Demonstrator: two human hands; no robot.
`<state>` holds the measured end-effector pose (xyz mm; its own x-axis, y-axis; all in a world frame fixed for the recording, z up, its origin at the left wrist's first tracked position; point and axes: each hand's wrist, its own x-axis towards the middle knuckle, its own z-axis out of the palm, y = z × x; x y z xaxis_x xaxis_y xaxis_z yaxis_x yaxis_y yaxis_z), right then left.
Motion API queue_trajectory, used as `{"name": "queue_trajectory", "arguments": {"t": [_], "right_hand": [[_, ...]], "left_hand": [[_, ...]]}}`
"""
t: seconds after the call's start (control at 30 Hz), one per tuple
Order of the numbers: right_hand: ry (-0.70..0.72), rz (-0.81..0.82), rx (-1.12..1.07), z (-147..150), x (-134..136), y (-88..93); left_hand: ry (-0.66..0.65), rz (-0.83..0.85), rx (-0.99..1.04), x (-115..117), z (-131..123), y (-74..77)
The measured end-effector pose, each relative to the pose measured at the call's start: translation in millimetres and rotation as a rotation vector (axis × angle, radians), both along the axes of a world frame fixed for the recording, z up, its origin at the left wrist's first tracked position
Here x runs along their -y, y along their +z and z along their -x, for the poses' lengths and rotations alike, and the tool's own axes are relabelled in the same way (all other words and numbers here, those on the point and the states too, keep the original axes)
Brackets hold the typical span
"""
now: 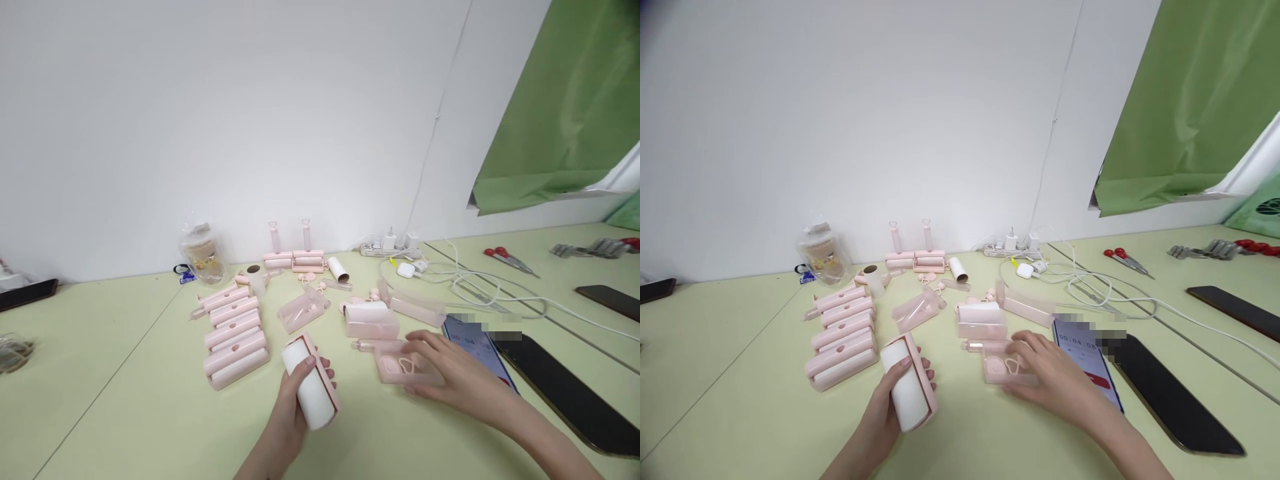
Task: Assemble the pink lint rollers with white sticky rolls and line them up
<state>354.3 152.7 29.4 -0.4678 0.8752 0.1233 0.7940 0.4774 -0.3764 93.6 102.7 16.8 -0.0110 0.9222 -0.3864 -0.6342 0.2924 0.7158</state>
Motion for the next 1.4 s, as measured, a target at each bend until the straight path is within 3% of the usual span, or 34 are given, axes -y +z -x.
{"name": "queue_trajectory", "arguments": {"t": [0.07, 0.17, 0.27, 0.37, 0.5, 0.6, 0.8, 1.07, 1.2, 1.4], "right_hand": [[0.012, -0.046, 0.083, -13, 4, -9.6], [0.068, -0.053, 0.032, -2, 12, -15.1], [0.053, 0.170, -0.248, 36, 12, -7.5], [-0.008, 0.455, -0.554, 84, -6, -3.7], [-0.016, 0.607, -0.665, 136, -38, -17.6], [-0.048, 0.641, -0.714, 153, -49, -29.9], [-0.144, 0.556, -0.764, 151, -46, -31.6], [-0.229, 0.563, -0.781, 151, -47, -25.0], [-0.174, 0.485, -0.771, 147, -45, -21.8], [0.041, 0.284, -0.651, 121, -21, 2.3]], "left_hand": [[0.000, 0.011, 0.028, 2, 2, 0.8], [0.023, -0.043, 0.039, 4, 7, 4.2], [0.083, -0.119, 0.073, 2, 15, 9.7], [0.140, -0.136, 0.107, 0, 18, 14.5], [0.170, -0.083, 0.139, -2, 17, 15.4], [0.161, -0.108, 0.172, -2, 15, 13.6], [0.082, -0.158, 0.202, 3, 14, 13.7], [0.056, -0.188, 0.212, -3, 18, 10.1], [0.080, -0.208, 0.205, -5, 20, 10.2], [0.035, -0.477, 0.255, 4, 34, 22.5]]}}
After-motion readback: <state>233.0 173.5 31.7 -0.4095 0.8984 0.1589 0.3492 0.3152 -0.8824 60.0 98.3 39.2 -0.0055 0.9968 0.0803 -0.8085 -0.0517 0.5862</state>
